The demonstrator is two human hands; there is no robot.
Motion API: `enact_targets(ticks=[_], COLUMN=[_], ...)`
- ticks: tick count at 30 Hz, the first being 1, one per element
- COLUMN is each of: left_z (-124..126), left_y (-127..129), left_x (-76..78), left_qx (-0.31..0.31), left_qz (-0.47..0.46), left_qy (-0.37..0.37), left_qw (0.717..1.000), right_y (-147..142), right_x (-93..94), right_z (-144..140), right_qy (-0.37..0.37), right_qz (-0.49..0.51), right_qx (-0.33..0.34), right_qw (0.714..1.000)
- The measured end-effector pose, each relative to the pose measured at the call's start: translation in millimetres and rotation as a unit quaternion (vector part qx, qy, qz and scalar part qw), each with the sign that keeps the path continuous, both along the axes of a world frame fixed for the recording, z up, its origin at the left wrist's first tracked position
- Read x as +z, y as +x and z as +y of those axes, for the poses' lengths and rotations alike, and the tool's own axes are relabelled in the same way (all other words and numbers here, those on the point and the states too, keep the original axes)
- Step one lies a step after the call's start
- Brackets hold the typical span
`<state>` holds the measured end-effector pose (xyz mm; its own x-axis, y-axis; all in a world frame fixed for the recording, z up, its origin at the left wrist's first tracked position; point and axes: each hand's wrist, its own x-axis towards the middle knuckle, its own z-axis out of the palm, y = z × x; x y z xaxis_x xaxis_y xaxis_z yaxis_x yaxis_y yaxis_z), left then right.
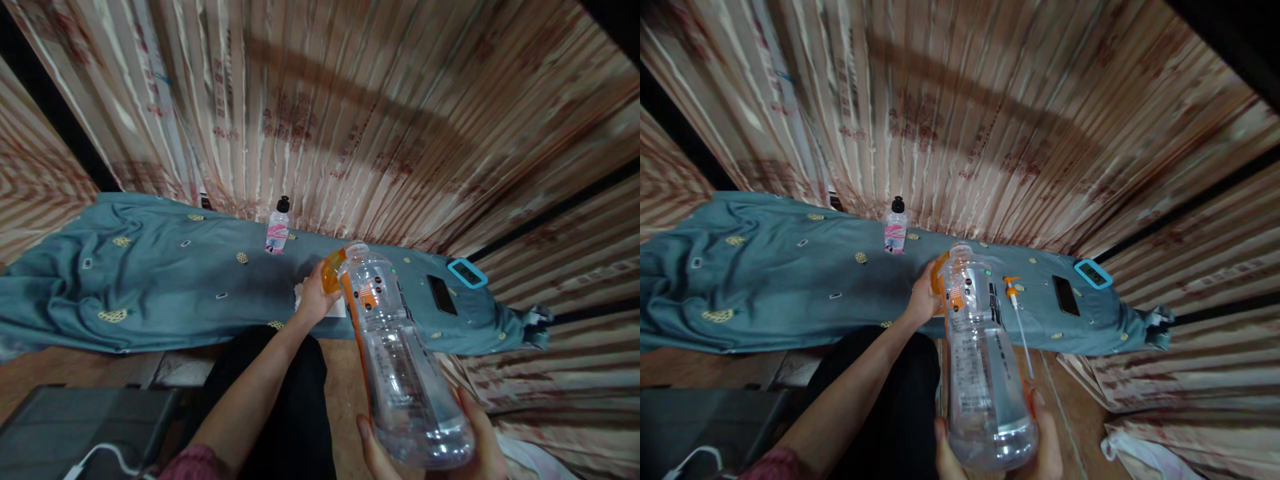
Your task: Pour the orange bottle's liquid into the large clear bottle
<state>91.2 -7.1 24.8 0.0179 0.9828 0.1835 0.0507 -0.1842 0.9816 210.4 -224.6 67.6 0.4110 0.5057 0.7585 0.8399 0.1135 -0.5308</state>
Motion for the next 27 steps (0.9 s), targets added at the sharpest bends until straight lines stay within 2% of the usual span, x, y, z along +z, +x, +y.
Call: enact_targets(ticks=[5,10,13,19,27], left_z=[0,0,0,0,0], left_y=[0,0,0,0,1], left_x=[1.3,0.9,-0.1,-0.3,0.8], left_qx=[0.008,0.007,0.002,0.006,0.003], left_qz=[0.009,0.007,0.001,0.006,0.002], left_qy=[-0.007,-0.002,0.007,0.004,0.003], left_qw=[1.0,1.0,1.0,1.0,1.0], right_y=[-2,-9,-11,-2,12], right_x=[2.7,5.8,5.0,-1.9,-6.8], right_z=[2,0,0,0,0], right_qy=[0.006,-0.026,-0.03,0.006,0.002], right_qz=[0.003,0.018,0.022,0.001,-0.024], right_qx=[0.016,-0.024,-0.022,0.005,-0.002], right_qw=[1.0,0.999,0.999,1.0,1.0])
